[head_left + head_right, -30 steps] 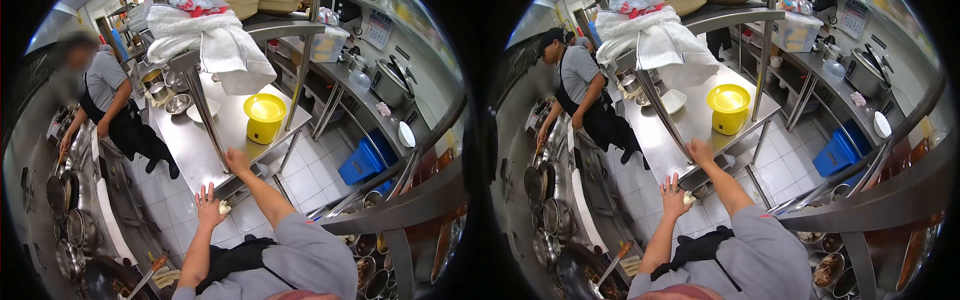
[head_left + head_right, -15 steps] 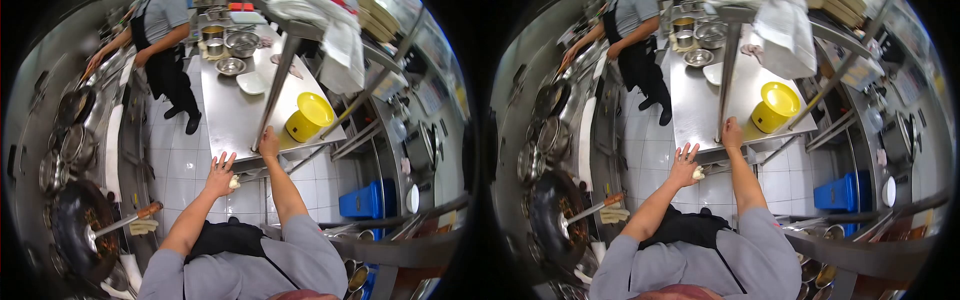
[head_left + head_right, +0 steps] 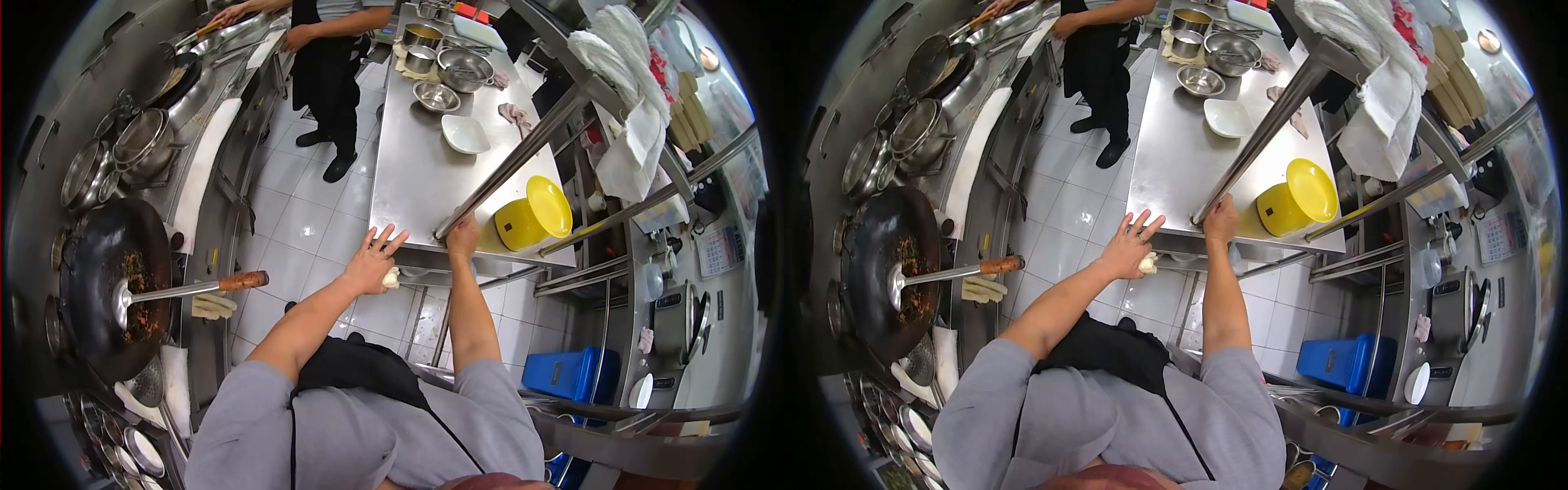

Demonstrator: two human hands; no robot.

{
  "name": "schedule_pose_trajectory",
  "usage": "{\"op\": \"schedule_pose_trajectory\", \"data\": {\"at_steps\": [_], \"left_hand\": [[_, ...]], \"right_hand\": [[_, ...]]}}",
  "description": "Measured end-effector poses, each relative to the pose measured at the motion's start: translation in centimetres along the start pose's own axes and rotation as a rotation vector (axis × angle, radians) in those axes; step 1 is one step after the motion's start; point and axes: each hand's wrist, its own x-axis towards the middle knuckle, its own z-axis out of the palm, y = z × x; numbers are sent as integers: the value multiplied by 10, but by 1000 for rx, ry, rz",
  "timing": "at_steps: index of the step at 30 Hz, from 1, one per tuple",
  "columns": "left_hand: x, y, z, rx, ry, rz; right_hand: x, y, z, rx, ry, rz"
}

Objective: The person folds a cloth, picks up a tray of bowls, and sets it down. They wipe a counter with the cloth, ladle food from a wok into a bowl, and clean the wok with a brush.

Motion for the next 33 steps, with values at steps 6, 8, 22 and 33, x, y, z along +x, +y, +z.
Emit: {"op": "schedule_pose_trajectory", "data": {"at_steps": [6,8,22,33], "left_hand": [[1,1,-5,5,-77,-17],[1,2,-8,3,-103,-25],[1,1,-11,-2,-126,-24],[7,4,0,33,-3,16]], "right_hand": [[0,1,1,5,-8,-4],[1,3,3,17,-10,3],[1,0,0,61,2,32],[2,-10,-11,14,-24,93]]}}
